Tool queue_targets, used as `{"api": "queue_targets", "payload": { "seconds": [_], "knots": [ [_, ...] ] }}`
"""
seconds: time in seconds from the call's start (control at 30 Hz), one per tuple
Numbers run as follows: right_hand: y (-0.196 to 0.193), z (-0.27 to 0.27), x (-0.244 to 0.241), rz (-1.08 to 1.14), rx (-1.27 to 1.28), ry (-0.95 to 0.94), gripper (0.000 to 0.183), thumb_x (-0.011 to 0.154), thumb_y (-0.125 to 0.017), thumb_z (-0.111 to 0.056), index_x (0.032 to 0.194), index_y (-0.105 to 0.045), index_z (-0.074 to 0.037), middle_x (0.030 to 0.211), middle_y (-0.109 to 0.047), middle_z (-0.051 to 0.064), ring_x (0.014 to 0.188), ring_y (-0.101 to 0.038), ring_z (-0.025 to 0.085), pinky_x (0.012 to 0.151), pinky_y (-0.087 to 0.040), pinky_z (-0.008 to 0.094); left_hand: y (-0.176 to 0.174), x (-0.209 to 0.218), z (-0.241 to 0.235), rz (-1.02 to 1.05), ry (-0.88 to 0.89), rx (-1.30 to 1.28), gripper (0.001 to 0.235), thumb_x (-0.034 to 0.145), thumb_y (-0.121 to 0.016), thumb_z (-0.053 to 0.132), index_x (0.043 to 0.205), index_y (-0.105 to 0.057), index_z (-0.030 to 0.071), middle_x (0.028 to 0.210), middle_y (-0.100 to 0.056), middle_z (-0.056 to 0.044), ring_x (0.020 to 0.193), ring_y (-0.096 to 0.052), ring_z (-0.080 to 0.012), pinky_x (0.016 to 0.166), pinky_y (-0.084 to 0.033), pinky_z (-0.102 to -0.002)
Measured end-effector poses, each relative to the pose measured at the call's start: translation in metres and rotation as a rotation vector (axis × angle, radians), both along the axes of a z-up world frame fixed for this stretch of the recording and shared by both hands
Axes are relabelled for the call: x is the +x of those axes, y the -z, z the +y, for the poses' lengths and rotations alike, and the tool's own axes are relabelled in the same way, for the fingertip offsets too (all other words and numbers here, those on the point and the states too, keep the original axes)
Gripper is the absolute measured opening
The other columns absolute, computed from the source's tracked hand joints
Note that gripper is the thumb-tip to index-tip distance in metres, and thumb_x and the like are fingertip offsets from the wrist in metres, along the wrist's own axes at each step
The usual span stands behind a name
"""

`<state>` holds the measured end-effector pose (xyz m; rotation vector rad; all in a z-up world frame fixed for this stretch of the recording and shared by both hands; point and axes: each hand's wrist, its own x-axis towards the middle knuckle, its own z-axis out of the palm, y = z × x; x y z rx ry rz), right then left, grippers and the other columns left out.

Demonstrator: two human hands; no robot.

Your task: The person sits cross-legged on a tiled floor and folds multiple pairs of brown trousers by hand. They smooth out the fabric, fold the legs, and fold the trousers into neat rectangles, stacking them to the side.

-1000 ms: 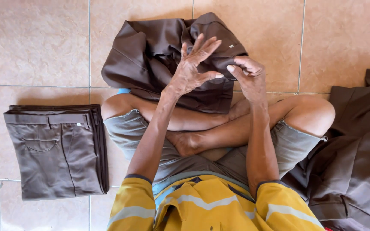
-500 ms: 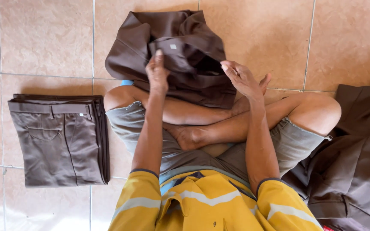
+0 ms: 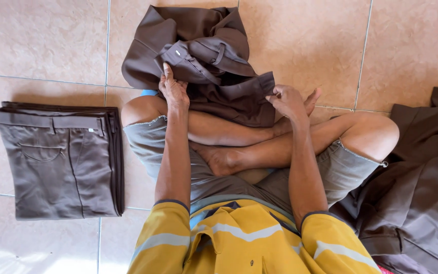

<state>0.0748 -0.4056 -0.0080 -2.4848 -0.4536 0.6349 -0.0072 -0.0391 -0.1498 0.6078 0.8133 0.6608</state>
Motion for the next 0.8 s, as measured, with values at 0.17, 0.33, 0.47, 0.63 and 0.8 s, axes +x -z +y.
{"api": "queue_targets", "payload": {
  "seconds": [0.17,0.33,0.47,0.63,0.8],
  "knots": [
    [-0.14,0.031,-0.023,0.207,0.04,0.192,0.032,0.101,-0.049,-0.047,0.081,-0.039,-0.024,0.065,-0.039,-0.009,0.073,-0.044,0.003,0.11,0.027,0.058,-0.177,0.027,-0.043,0.122,-0.021,0.742,0.047,0.095,-0.066,0.044,0.111,-0.076,0.002,0.101,-0.075,0.0,0.098,-0.057,-0.0051,0.09,-0.051,-0.027],
    [-0.135,0.035,-0.03,0.147,0.454,0.434,0.024,0.095,-0.06,-0.046,0.089,-0.059,-0.023,0.072,-0.043,-0.008,0.073,-0.04,0.004,0.104,-0.003,0.034,-0.272,0.05,-0.127,-0.01,0.479,1.635,0.029,0.107,-0.061,0.021,0.134,-0.064,0.011,0.13,-0.071,-0.009,0.121,-0.067,-0.0249,0.106,-0.055,-0.036],
    [-0.17,0.024,-0.035,0.181,1.083,0.416,0.021,0.102,-0.065,-0.027,0.108,-0.066,-0.007,0.075,-0.06,0.0,0.067,-0.057,0.006,0.056,-0.041,0.02,-0.254,0.069,-0.175,0.017,0.93,1.641,0.03,0.098,-0.07,0.02,0.127,-0.07,0.029,0.115,-0.078,0.0,0.115,-0.071,-0.0278,0.105,-0.054,-0.041],
    [-0.116,-0.002,-0.021,0.083,1.171,0.146,0.045,0.091,-0.073,0.008,0.134,-0.059,0.003,0.108,-0.072,0.02,0.105,-0.071,0.022,0.09,-0.06,0.036,-0.301,0.084,-0.174,-0.12,0.999,1.281,0.025,0.098,-0.073,0.02,0.12,-0.074,0.032,0.104,-0.079,0.001,0.106,-0.071,-0.0161,0.098,-0.056,-0.037],
    [-0.138,0.002,-0.029,-0.1,1.094,0.244,0.034,0.097,-0.069,0.006,0.13,-0.069,0.0,0.108,-0.074,0.015,0.108,-0.066,0.015,0.096,-0.057,0.035,-0.308,0.085,-0.151,-0.241,1.188,1.121,0.019,0.102,-0.067,0.009,0.117,-0.077,0.015,0.103,-0.079,-0.01,0.101,-0.071,-0.0178,0.095,-0.055,-0.039]
  ]
}}
